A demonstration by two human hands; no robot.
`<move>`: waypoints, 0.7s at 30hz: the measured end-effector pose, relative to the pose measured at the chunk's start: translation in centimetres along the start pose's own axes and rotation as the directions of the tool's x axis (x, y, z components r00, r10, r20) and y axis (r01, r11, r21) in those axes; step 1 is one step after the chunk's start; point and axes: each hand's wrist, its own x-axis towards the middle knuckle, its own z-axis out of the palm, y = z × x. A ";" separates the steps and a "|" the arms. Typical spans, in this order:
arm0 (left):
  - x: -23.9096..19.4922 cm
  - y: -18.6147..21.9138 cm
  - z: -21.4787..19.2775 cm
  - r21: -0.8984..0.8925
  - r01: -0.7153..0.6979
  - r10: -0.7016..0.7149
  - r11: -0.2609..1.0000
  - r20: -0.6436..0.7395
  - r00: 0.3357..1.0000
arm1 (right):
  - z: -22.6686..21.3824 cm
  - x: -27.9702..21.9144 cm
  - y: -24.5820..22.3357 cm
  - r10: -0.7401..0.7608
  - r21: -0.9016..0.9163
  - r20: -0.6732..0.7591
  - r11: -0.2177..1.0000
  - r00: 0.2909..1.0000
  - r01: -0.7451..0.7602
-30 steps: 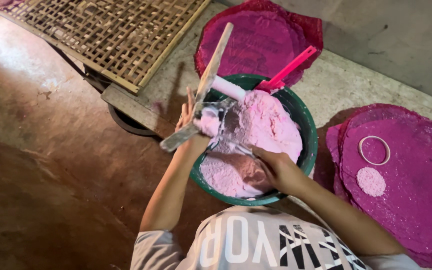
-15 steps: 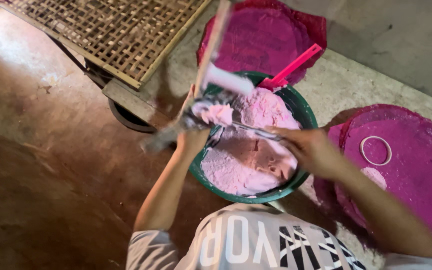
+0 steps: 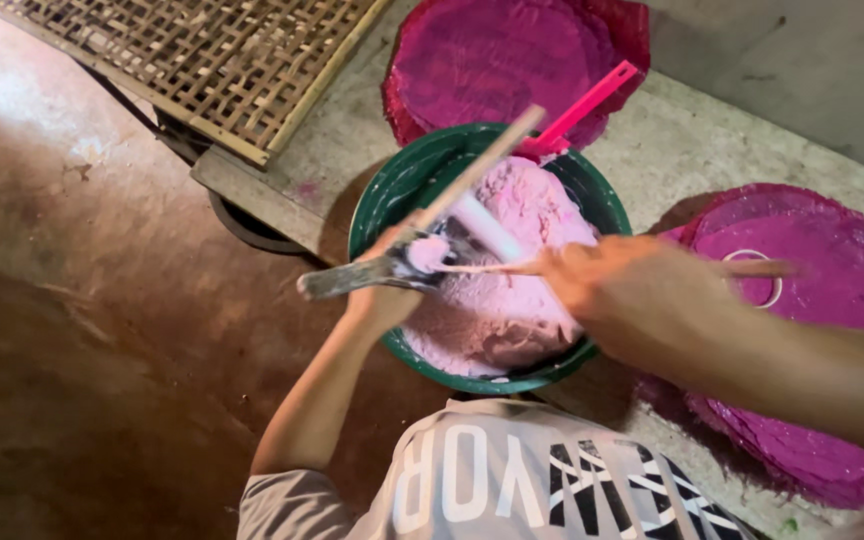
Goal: The person scoops pink cotton candy from a green bucket and packs it into a handheld metal mold. They press the mold onto a large purple glittery sheet to form circular pink discs, then release and repeat the process to create multiple sweets.
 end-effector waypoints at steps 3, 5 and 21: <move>1.0 -0.1 -1.5 0.097 -0.182 0.190 0.979 -0.080 0.979 | -3.0 -0.9 0.5 0.065 -0.136 -0.008 0.989 0.998 -0.066; 0.8 0.4 -1.3 0.076 -0.201 0.204 0.977 -0.034 0.978 | -1.8 0.7 -0.6 0.026 -0.121 0.028 0.992 0.999 -0.022; 1.2 -0.2 -0.2 -0.186 -0.074 -0.012 0.980 -0.421 0.907 | 8.4 1.9 -2.1 0.345 0.764 -0.267 0.644 0.900 -0.021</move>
